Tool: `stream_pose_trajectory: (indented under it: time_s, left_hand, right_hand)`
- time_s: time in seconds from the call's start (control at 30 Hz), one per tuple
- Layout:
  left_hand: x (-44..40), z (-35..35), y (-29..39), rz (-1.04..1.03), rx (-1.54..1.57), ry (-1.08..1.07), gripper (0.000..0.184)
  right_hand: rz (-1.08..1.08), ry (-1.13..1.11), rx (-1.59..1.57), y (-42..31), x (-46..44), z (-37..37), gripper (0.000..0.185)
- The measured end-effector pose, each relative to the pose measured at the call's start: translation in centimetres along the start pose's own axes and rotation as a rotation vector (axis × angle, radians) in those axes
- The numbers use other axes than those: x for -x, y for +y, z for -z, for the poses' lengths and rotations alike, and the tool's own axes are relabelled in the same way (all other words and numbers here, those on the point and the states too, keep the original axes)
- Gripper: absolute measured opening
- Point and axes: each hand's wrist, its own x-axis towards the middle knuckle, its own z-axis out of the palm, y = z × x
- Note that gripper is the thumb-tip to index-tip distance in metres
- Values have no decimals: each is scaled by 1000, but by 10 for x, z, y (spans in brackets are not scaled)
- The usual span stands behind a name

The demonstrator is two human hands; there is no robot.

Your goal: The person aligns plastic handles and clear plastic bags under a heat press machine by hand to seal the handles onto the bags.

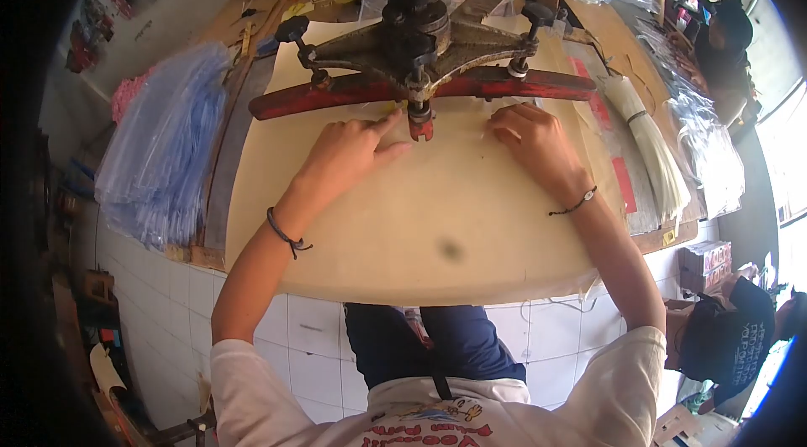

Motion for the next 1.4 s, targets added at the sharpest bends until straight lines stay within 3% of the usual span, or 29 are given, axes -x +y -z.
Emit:
stream_pose_trajectory:
  time_s: [0.2,0.47,0.57,0.7,0.8,0.97,1.17,1.4]
  left_hand:
    - [-1,13,6,52,4,-88,58]
    - [0,6,3,24,30,-24,59]
    - [-2,-1,-1,-32,10,62,59]
    - [-1,1,-1,-61,6,120,59]
    - [-1,16,9,42,2,-42,57]
    - [1,4,5,8,33,50,55]
    - [10,0,2,132,-38,62,53]
    - [6,8,11,253,-134,23,53]
  right_hand:
    - [-26,-21,-10,1,0,1,14]
    - [-5,-7,-7,-2,-1,2,14]
    - [-103,-41,-10,-4,-1,5,14]
    - [-47,-40,-13,-5,-2,8,14]
    - [-8,-46,-4,-2,-1,6,14]
    - [95,-92,46,3,8,16,15]
    - [-286,-111,82,2,30,49,27]
    - [-307,-197,276,9,31,45,44]
